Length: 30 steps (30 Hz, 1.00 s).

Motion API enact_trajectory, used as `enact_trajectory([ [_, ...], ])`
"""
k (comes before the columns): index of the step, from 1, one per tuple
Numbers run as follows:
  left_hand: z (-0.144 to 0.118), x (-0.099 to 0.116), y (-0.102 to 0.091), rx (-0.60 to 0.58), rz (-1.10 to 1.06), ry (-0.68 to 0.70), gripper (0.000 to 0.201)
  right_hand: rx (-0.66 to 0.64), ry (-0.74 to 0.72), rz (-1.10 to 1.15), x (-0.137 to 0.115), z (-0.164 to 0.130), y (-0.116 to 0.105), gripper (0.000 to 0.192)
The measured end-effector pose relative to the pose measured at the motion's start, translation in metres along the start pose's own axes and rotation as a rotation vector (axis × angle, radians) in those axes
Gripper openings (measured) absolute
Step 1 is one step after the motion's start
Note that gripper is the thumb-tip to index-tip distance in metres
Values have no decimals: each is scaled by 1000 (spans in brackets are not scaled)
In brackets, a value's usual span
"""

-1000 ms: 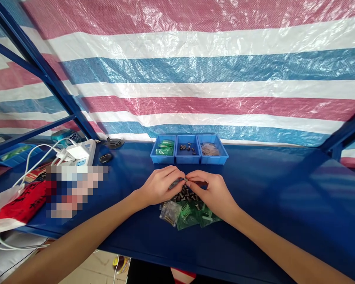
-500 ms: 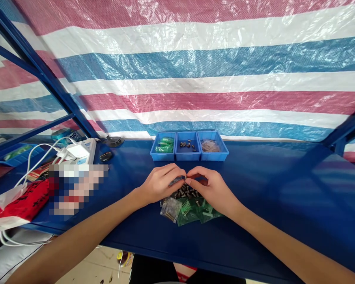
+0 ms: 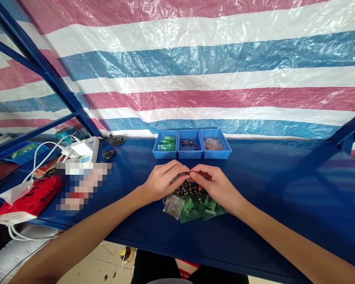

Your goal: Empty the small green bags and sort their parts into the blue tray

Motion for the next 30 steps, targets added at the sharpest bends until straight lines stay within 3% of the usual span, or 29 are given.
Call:
enact_trajectory([
  [6,0,-6,1,22,-12,-21,23,36,-23,-91,2,2,-1,36],
  [14,1,-6,3,-47,-43,1,26,18,-67,-147,8,-1,-2,30],
  [20,0,-8,4,42,-90,5,23,20,-108,-204,13,-1,-3,28],
  [26,0,-8,4,44,-159,-45,24,88,-223,-403,14,-2,-1,21],
  [30,3,-2,3,23,-238,-112,24,156,-431,-623,13,-4,1,16],
])
Point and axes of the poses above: each hand's wrist, its own z-axis towards the middle knuckle, its own y-axis out of the palm, x = y × z, the point moved 2 cm from there along z, towards the middle knuckle, and after that the axes turned 5 degrees about -y, right-handed, at the moved point
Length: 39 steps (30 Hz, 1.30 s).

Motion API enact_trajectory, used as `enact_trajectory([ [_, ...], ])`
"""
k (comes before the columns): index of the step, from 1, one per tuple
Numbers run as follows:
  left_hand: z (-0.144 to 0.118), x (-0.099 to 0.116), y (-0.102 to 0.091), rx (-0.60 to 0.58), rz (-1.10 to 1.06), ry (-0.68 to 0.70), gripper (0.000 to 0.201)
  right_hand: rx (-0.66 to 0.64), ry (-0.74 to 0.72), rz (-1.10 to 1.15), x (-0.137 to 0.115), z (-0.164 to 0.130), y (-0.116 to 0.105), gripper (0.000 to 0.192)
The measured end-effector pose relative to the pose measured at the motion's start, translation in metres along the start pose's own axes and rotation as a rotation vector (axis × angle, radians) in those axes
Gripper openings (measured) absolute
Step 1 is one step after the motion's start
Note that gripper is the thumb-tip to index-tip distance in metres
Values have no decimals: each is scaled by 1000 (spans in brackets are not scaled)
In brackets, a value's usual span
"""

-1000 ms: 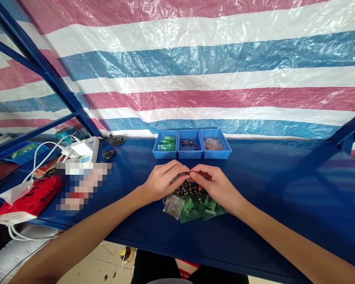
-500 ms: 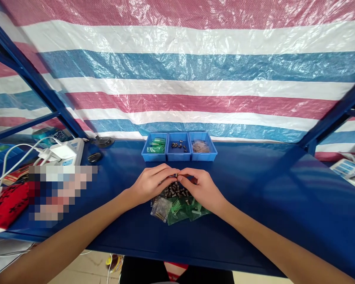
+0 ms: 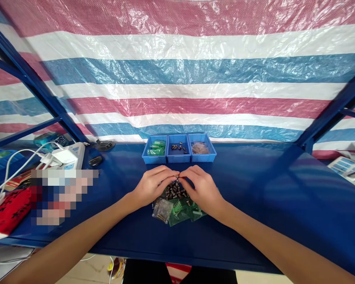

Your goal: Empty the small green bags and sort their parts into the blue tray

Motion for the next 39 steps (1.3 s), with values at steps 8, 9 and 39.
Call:
enact_trajectory([
  [8,7,5,1,-91,-381,-401,31,95,-154,-197,-6,-4,-2,14],
  [9,8,5,1,-104,-392,-407,31,105,-151,-190,-6,-4,-2,11],
  [39,9,-17,-30,-139,272,-143,21,11,-189,-333,17,57,-17,30],
])
Point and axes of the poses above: each hand's wrist, its own z-axis towards the middle knuckle, its own y-axis out of the palm, x = y × z, the point moved 2 cm from there along z, towards the middle knuckle, and after that the axes turned 5 degrees about -y, right-handed, at the moved point
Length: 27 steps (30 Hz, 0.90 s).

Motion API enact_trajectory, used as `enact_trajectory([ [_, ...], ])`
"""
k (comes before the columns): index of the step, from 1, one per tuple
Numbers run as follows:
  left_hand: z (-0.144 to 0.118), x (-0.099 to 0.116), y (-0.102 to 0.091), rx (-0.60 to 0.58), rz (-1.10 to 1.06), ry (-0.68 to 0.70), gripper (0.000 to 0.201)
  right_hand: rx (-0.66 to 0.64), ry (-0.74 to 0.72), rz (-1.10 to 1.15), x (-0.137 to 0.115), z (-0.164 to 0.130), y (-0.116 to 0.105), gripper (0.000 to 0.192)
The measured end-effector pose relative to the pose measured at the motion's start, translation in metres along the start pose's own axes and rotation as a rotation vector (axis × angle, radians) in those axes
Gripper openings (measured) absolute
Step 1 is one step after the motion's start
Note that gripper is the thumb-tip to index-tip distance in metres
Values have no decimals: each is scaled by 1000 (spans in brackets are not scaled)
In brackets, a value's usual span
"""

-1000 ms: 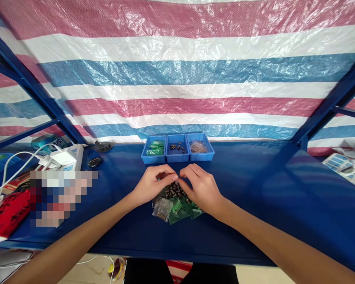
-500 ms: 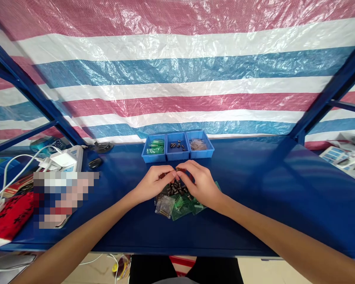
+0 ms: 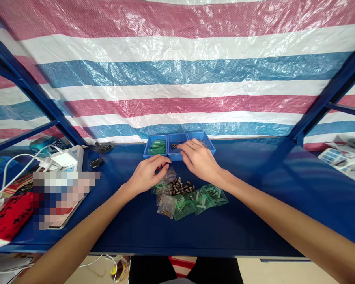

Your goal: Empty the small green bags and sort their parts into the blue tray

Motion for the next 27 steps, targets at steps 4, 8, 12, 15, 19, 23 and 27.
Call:
enact_trajectory([
  [4,0,6,-9,-172,42,0,34,-424,110,210,-2,-37,-33,32],
  [8,-9,16,-6,-492,30,-32,81,-686,329,214,6,-65,-51,59],
  [12,-24,32,13,-616,12,-140,91,-812,397,264,5,-73,-43,56],
  [15,-29,42,28,-604,3,-141,89,-826,392,302,6,-70,-35,50],
  [19,-27,39,39,-553,0,-128,90,-747,325,324,14,-69,-27,44],
  [23,-24,30,43,-486,9,-93,88,-607,210,318,21,-72,-18,33],
  [27,-21,25,44,-429,-8,-66,81,-482,142,263,19,-74,-12,30],
])
Point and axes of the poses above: each hand's wrist, its own z-axis towards the middle knuckle, its own y-axis out of the palm, x = y × z, the point moved 2 cm from there along z, towards the middle knuckle, and after that the axes turned 5 degrees about -y, right-handed, at the moved point
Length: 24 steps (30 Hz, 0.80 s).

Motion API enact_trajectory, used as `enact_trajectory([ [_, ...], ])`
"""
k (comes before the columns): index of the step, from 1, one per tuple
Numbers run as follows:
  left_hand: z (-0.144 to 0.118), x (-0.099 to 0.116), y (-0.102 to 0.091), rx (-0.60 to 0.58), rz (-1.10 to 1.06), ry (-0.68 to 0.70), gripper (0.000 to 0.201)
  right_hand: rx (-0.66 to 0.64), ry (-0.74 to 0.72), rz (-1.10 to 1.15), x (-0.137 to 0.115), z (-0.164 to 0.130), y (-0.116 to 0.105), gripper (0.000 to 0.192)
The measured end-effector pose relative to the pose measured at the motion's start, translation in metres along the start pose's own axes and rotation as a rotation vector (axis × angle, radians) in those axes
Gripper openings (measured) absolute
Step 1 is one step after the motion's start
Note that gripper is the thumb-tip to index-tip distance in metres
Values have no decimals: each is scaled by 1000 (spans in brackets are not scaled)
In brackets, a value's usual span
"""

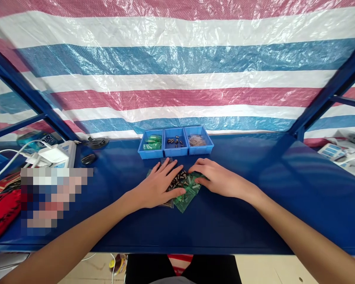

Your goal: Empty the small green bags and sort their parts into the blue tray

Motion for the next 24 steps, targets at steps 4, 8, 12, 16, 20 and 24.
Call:
enact_trajectory([
  [4,4,-4,-8,59,-21,-5,61,103,-11,-39,-8,5,5,31],
  [8,9,-12,-18,178,-45,-9,35,142,-37,-59,-15,15,14,33],
  [12,13,-17,-19,231,-74,32,24,116,-96,-104,-20,29,19,28],
  [16,14,-16,-17,273,-101,23,21,67,-117,-131,-22,38,20,22],
  [20,13,-15,-17,288,-112,16,21,140,-114,-125,-22,35,25,22],
  [24,13,-17,-15,274,-94,38,22,198,-126,-130,-21,27,31,23],
])
Point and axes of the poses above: each hand's wrist, its own z-axis towards the middle knuckle, its own y-axis out of the palm, x = y × z, the point moved 2 cm from there along z, towards the middle knuckle, and after that the axes turned 5 degrees about -y, right-handed, at the moved point
